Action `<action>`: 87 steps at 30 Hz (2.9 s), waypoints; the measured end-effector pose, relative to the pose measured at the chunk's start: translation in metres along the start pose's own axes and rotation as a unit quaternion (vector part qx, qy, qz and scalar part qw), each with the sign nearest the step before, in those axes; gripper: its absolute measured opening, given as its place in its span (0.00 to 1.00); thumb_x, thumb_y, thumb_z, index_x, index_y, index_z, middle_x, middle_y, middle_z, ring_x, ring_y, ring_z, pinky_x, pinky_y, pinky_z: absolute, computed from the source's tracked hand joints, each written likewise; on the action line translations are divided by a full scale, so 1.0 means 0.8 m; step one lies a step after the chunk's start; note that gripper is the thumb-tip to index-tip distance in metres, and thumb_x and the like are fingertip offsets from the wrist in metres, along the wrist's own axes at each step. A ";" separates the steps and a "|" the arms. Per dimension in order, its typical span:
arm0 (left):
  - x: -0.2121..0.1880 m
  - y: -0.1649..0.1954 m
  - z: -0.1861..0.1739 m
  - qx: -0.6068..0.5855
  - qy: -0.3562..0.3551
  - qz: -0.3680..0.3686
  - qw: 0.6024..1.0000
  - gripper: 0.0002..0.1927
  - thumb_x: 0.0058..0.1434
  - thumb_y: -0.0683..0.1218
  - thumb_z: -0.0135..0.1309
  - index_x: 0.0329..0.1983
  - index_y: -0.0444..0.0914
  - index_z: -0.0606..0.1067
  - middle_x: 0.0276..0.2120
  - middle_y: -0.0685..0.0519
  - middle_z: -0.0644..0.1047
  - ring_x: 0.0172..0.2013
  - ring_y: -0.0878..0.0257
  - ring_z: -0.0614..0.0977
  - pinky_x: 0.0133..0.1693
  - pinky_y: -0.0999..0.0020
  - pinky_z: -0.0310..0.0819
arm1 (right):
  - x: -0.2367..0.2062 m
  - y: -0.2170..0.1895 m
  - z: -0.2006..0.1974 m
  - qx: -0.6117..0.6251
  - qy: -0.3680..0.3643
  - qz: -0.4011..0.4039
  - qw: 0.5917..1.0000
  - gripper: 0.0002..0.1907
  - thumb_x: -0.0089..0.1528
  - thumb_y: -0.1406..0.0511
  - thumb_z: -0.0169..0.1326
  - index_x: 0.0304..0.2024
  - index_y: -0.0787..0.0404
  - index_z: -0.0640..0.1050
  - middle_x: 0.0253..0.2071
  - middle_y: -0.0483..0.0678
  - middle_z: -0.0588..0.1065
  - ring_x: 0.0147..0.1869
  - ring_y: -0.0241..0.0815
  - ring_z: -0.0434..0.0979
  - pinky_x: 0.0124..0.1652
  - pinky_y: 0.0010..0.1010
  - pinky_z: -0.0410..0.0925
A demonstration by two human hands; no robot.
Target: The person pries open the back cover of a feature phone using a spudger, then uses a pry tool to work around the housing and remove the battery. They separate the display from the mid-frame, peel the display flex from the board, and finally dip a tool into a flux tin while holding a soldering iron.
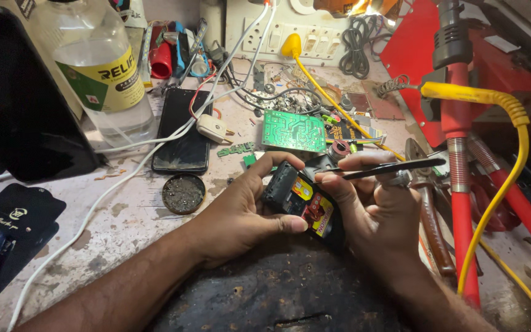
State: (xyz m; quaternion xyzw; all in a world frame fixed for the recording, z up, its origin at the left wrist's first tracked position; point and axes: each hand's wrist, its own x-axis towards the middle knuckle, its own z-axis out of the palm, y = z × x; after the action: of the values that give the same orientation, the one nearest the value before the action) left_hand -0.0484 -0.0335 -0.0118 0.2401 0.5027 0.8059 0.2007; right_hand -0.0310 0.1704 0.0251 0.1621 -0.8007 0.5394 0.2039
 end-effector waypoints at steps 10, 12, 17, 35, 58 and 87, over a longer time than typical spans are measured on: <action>0.001 0.001 -0.003 0.012 -0.019 -0.002 1.000 0.39 0.56 0.38 0.65 0.68 0.44 0.60 0.47 0.49 0.80 0.49 0.64 0.82 0.51 0.68 0.79 | 0.023 -0.001 -0.019 0.080 -0.057 0.146 0.984 0.07 0.68 0.68 0.51 0.47 0.63 0.70 0.37 0.56 0.83 0.42 0.42 0.86 0.44 0.32 0.80; 0.003 -0.001 -0.003 0.018 -0.021 0.004 1.000 0.39 0.56 0.38 0.65 0.67 0.43 0.60 0.48 0.49 0.80 0.50 0.63 0.82 0.51 0.68 0.79 | 0.024 0.004 -0.018 0.106 -0.063 0.130 0.984 0.08 0.67 0.68 0.51 0.48 0.63 0.70 0.37 0.56 0.83 0.43 0.42 0.86 0.45 0.32 0.79; 0.002 0.000 -0.004 0.030 -0.030 0.002 0.999 0.37 0.56 0.38 0.65 0.66 0.43 0.60 0.49 0.50 0.79 0.51 0.64 0.81 0.52 0.67 0.79 | 0.027 0.011 -0.021 0.133 -0.072 0.136 0.979 0.08 0.68 0.68 0.51 0.47 0.64 0.69 0.37 0.57 0.83 0.42 0.42 0.86 0.46 0.33 0.80; 0.002 0.003 -0.008 0.118 -0.035 0.007 0.992 0.38 0.56 0.39 0.66 0.66 0.43 0.59 0.50 0.49 0.78 0.52 0.64 0.81 0.54 0.67 0.77 | 0.006 -0.011 -0.006 -0.004 -0.041 -0.006 0.999 0.12 0.65 0.68 0.57 0.47 0.63 0.68 0.37 0.55 0.82 0.42 0.41 0.86 0.40 0.28 0.79; 0.002 0.009 -0.004 0.068 -0.073 -0.019 0.995 0.38 0.56 0.38 0.65 0.65 0.43 0.59 0.53 0.50 0.78 0.53 0.65 0.80 0.55 0.68 0.77 | 0.012 -0.002 -0.022 0.019 -0.045 0.032 0.998 0.12 0.67 0.69 0.53 0.48 0.63 0.65 0.37 0.54 0.83 0.42 0.40 0.87 0.41 0.27 0.80; 0.000 0.015 -0.001 0.104 -0.099 0.010 0.990 0.39 0.56 0.39 0.66 0.69 0.39 0.61 0.57 0.48 0.77 0.60 0.62 0.79 0.61 0.65 0.76 | 0.000 0.004 -0.010 0.115 -0.046 -0.037 0.992 0.13 0.69 0.71 0.53 0.51 0.64 0.64 0.45 0.57 0.82 0.47 0.40 0.85 0.46 0.27 0.79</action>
State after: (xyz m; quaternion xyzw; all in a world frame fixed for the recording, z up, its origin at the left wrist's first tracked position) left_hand -0.0502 -0.0391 -0.0014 0.3431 0.5587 0.7237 0.2153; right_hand -0.0310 0.1790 0.0251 0.2387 -0.7352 0.6120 0.1670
